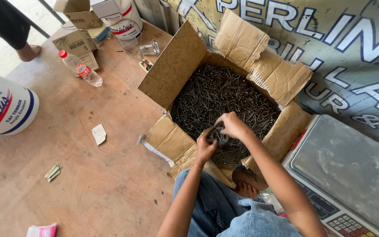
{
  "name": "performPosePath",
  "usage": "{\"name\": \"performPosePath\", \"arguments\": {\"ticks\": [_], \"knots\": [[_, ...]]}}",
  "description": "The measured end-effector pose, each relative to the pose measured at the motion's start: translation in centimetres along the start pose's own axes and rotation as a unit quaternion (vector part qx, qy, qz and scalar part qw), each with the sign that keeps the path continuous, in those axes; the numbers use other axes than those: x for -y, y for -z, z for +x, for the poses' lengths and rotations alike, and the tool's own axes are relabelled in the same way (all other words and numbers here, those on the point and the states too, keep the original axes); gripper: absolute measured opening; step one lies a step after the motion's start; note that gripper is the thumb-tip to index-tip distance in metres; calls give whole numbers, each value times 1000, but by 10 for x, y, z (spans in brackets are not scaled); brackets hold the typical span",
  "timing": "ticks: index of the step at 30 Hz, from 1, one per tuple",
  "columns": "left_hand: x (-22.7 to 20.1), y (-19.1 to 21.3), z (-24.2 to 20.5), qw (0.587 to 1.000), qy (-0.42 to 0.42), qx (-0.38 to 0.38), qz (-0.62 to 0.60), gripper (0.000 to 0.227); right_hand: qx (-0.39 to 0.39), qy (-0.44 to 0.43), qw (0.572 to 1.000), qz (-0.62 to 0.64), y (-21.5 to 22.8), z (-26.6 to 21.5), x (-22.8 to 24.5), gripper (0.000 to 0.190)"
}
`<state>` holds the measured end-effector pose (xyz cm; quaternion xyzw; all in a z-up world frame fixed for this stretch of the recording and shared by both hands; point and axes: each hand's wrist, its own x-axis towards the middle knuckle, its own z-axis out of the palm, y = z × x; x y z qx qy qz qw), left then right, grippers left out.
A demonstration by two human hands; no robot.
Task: The person scoops nails from a large cardboard box into small plastic bags, weighs them on a digital scale, and seals the bags with a handheld heat sealer. The sealed bags are then placed into a separate cardboard box.
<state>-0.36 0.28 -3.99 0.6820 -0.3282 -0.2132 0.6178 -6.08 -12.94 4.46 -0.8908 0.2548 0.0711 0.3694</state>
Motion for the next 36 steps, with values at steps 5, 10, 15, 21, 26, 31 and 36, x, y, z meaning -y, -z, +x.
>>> {"name": "performPosePath", "arguments": {"ticks": [5, 10, 15, 21, 26, 31, 36], "knots": [[0, 0, 2, 1000, -16, 1, 19, 47, -18, -21, 999, 47, 18, -13, 5, 23], [1, 1, 3, 999, -30, -1, 26, 47, -24, -103, 992, -73, -18, -13, -31, 27], [0, 7, 11, 999, 14, 12, 33, 41, -9, -59, 998, -23, -25, -29, -36, 23], [-62, -8, -2, 984, 132, 12, -118, 36, -184, -5, 962, 204, -3, -69, -42, 15], [-153, -33, 4, 989, 29, 142, -4, 39, -257, -37, 907, 331, 49, -142, -47, 17], [-194, -107, 1, 946, 3, 321, 44, 38, -261, -97, 928, 247, 110, -222, -70, 16], [-210, -205, -21, 928, 35, 371, 21, 41, -187, -249, 932, -183, 156, -274, -124, 19]]}}
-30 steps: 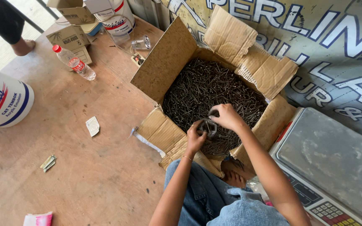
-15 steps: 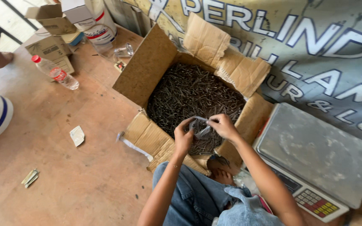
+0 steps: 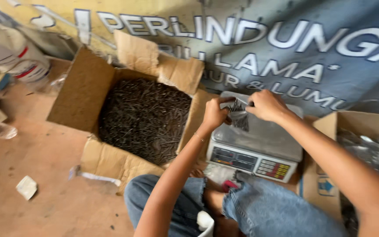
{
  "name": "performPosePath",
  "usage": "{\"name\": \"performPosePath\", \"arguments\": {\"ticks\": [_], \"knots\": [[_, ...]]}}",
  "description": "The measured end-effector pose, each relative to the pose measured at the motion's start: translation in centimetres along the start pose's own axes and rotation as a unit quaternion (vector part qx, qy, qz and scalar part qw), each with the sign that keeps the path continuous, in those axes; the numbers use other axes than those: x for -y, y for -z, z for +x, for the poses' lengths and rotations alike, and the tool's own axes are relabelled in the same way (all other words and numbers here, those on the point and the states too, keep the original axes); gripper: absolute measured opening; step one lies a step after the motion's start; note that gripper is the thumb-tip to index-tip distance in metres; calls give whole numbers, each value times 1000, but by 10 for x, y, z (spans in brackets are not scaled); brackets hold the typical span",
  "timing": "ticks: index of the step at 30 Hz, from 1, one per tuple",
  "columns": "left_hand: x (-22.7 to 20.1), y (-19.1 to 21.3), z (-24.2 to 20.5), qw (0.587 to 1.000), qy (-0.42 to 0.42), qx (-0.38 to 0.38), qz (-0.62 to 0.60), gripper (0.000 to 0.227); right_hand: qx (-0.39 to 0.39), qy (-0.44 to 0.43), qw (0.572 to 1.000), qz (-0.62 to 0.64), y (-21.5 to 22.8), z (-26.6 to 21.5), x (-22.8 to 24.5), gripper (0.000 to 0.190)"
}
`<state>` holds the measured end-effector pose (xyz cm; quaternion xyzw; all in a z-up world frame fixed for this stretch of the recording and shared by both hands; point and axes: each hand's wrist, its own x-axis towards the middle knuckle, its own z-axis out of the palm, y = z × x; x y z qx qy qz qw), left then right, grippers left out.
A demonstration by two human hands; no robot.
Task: The person scoops nails from a large cardboard box into small plastic bags, weighs them on a digital scale, and seals the bags with a handheld heat sealer. The sealed bags are then placed into a separate cardboard box.
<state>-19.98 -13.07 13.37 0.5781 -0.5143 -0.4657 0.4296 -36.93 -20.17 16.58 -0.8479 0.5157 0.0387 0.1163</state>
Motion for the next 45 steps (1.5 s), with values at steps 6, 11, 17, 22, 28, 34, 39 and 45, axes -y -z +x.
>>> {"name": "performPosePath", "arguments": {"ticks": [6, 11, 17, 22, 28, 34, 39, 45], "knots": [[-7, -71, 12, 986, -106, -118, 47, 47, -85, -94, 992, -31, -11, -27, -33, 16], [14, -88, 0, 993, -17, -116, -20, 39, -152, -137, 957, 208, -71, -47, -25, 20], [27, -85, -7, 987, 52, -138, -65, 25, -205, -156, 870, 421, -99, -53, -4, 20], [45, -76, -13, 991, 70, -115, -20, 28, -184, -143, 863, 449, -107, -55, 7, 17], [63, -63, -21, 993, 45, -93, 59, 29, -167, -165, 861, 451, -119, -57, 15, 24], [67, -51, -29, 995, 29, -86, 40, 35, -166, -177, 857, 454, -121, -59, 19, 30], [66, -47, -43, 990, -1, -118, -79, 37, -225, -181, 808, 514, -125, -67, 16, 25], [52, -37, -61, 982, -25, -135, -132, 34, -248, -130, 753, 596, -121, -72, 30, 11]]}}
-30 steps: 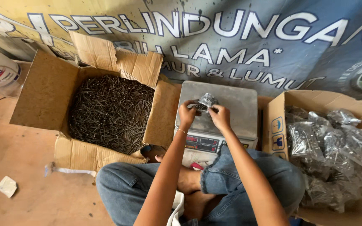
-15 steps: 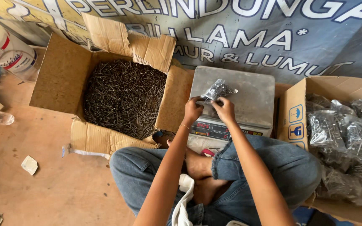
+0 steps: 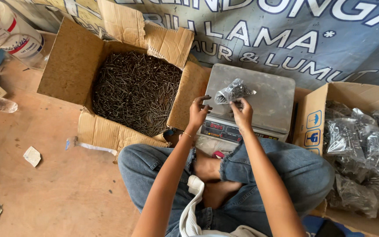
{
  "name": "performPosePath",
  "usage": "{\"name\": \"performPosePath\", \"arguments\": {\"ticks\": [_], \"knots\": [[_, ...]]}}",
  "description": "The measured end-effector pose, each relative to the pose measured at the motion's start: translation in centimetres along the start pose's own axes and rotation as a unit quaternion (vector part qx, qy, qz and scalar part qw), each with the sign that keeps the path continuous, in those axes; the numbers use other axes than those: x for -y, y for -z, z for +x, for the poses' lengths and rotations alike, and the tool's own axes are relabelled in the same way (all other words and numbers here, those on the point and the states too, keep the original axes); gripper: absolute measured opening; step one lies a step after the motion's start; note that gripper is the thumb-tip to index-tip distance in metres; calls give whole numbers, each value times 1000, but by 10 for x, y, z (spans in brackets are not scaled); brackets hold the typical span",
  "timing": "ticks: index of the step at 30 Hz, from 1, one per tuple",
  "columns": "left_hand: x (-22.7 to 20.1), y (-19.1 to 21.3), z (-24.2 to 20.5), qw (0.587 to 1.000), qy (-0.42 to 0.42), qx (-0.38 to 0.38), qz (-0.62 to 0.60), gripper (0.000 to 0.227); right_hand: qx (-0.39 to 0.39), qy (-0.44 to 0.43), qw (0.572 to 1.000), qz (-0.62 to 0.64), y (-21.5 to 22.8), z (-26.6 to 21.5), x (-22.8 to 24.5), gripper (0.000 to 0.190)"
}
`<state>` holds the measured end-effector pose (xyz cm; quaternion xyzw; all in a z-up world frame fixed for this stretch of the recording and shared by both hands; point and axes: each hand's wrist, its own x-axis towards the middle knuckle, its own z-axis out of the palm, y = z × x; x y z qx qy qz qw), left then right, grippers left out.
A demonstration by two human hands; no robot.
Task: The person scoops nails from a large cardboard box into small plastic bags, weighs them on a digital scale, and seals the bags with a handheld heat sealer. The sealed bags are then placed into a separate cardboard box.
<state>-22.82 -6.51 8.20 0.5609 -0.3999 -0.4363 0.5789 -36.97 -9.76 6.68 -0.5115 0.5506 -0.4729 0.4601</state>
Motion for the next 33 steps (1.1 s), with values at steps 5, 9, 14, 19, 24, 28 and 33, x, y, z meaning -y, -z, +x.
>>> {"name": "performPosePath", "arguments": {"ticks": [5, 9, 14, 19, 24, 28, 33], "knots": [[9, 28, -4, 1000, -19, -2, 0, 39, 11, 48, 999, -19, -18, -2, -1, 7], [14, 83, -2, 997, -72, -29, 2, 49, 54, 91, 993, -60, -58, -10, 4, 8], [21, 165, -16, 969, -93, -133, 187, 57, 149, 128, 974, -110, -138, -35, 4, 12], [34, 208, -21, 949, -112, -204, 211, 67, 230, 218, 932, -178, -220, -45, 15, 18], [43, 207, -13, 948, -93, -295, 76, 65, 405, 77, 804, -429, -279, -51, 16, 60], [47, 203, -10, 945, -123, -294, 71, 66, 421, 43, 761, -492, -284, -53, -8, 67], [47, 203, -7, 947, -161, -268, 69, 67, 389, 43, 740, -547, -303, -50, -21, 42]]}}
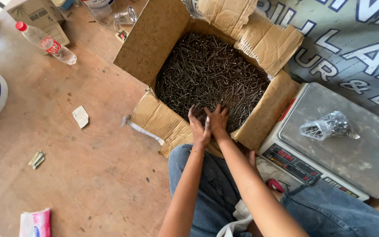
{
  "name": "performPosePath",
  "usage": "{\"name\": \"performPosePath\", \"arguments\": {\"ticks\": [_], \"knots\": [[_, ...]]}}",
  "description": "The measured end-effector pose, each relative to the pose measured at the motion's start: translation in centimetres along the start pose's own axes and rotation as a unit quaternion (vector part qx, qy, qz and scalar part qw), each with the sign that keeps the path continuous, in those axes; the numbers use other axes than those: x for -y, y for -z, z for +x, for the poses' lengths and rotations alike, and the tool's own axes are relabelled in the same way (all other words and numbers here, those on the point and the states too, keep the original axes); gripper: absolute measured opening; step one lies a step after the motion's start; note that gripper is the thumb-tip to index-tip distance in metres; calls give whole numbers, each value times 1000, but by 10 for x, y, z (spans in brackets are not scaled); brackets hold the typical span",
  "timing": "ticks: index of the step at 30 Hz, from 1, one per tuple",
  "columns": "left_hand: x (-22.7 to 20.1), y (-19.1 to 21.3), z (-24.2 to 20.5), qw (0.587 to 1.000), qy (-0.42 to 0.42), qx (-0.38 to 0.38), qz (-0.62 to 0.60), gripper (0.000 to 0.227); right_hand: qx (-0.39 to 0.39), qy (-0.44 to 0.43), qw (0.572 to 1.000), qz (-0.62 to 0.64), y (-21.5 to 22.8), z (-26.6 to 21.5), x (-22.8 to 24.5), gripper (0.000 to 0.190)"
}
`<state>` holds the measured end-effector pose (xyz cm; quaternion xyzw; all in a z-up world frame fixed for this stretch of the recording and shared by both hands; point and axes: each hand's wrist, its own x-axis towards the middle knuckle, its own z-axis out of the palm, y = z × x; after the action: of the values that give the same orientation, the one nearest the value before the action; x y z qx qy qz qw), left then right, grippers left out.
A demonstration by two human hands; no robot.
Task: The person scoops nails from a large cardboard box into small plastic bags, weighs them on a digital scale, and seals the bags with a handheld heat sealer. The sealed bags are then placed into a separate cardboard box.
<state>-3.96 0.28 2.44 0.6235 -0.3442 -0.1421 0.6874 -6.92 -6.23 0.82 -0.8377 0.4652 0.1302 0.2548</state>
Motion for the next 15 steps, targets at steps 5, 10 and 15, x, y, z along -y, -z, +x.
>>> {"name": "performPosePath", "arguments": {"ticks": [5, 10, 15], "knots": [[20, -3, -3, 1000, -17, -24, 3, 69, 46, -134, 951, 275, -2, -4, 11, 52], [20, -1, -5, 999, -26, -22, -18, 67, 33, -88, 963, 253, -18, 1, 6, 36], [5, 0, -2, 998, -39, -46, 15, 61, -4, -22, 977, 211, -12, 15, -2, 24]]}}
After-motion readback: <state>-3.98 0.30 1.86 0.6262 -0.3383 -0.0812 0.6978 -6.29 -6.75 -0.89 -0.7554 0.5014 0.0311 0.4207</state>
